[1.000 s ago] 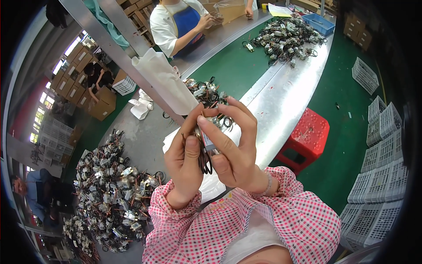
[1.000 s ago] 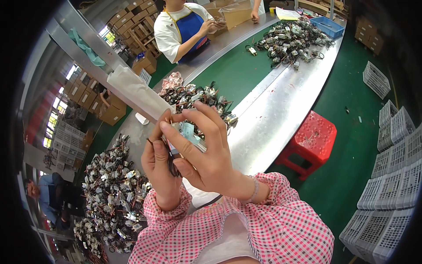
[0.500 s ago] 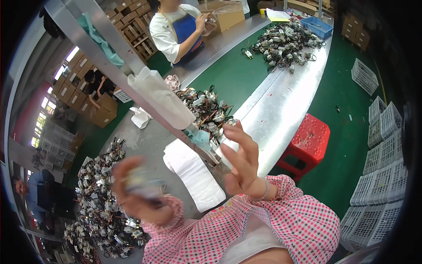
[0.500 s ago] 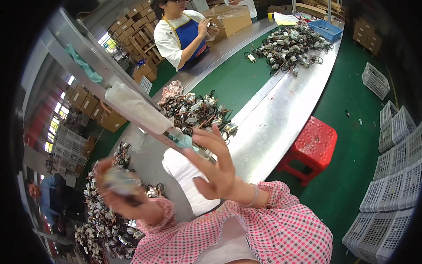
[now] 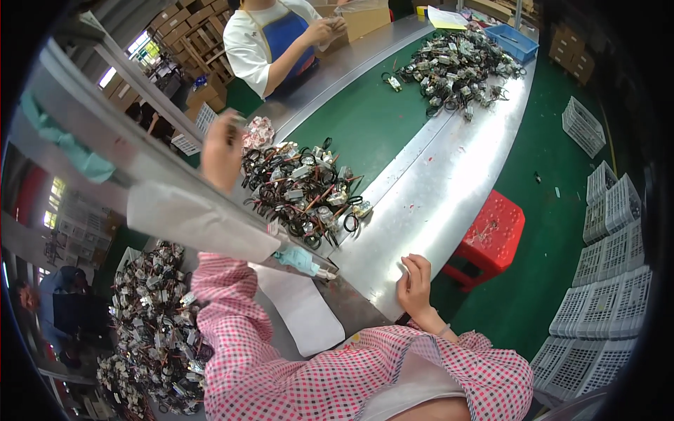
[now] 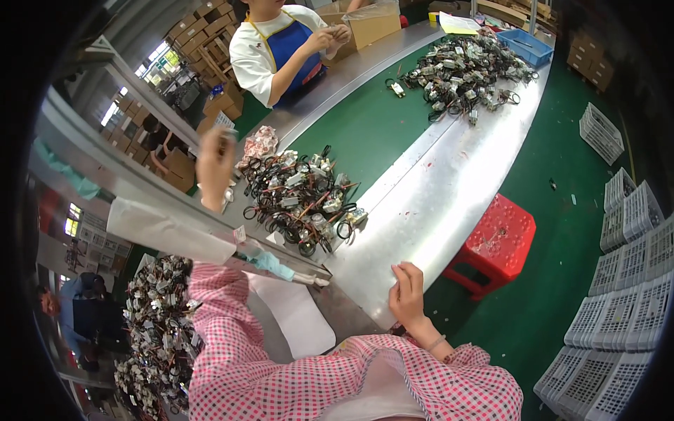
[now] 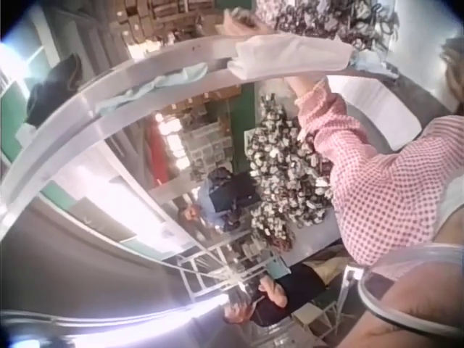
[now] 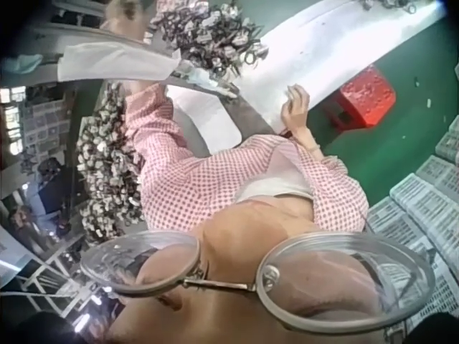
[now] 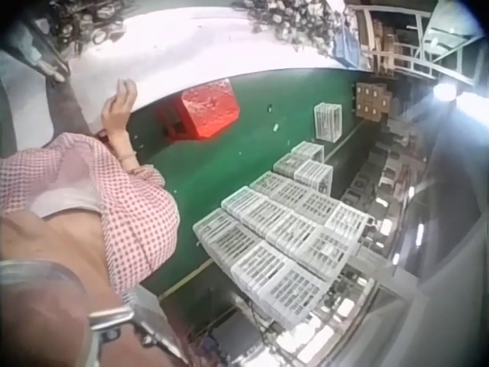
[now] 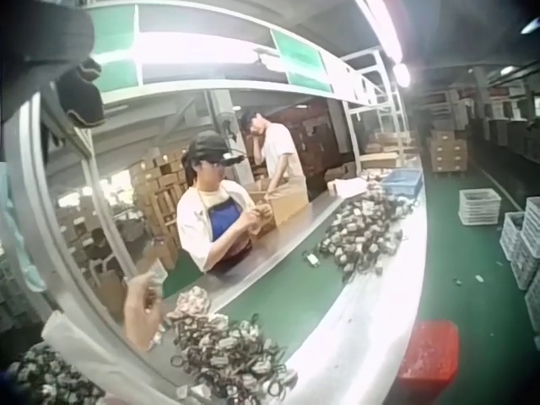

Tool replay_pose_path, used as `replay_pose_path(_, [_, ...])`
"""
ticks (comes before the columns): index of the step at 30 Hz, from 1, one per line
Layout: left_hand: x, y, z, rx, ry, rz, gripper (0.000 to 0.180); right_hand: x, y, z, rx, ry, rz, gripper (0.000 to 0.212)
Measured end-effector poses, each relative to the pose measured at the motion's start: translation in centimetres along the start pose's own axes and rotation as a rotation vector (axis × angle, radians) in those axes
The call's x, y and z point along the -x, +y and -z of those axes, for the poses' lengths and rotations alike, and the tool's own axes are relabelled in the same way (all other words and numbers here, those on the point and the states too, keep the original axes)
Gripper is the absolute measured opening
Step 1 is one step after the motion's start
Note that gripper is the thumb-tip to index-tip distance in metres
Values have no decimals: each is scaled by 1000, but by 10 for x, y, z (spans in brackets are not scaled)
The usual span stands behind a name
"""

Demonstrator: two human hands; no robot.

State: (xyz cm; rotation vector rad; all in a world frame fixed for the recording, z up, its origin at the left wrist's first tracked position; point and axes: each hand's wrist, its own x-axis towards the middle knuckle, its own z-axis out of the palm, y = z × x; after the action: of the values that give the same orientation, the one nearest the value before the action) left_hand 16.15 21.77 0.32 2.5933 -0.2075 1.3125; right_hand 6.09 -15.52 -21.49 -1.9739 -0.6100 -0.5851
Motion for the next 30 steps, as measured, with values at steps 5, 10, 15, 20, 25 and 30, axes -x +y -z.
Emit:
replay_pose_path(5, [83, -37, -84, 32, -528, 36, 46, 8, 4, -1, 8, 105, -126, 33])
replay_pose_path(10, [85, -72, -57, 32, -528, 205, 50, 7, 9, -4, 8, 114, -67, 34])
replay_pose_path(15, [154, -124, 34, -27, -520, 193, 45, 5, 5, -10, 5, 94, -23, 33])
replay_pose_path(20, [172, 20, 112, -234, -956, 770, 59, -4, -11, -6, -168, -111, 90, 33])
replay_pose_path(25, [247, 155, 140, 33, -1188, 1076, 85, 3, -44, -9, -651, -839, 200, 39])
replay_pose_path(30, [324, 205, 145, 311, -931, 1251, 76, 13, -64, -12, -653, -1177, 385, 50])
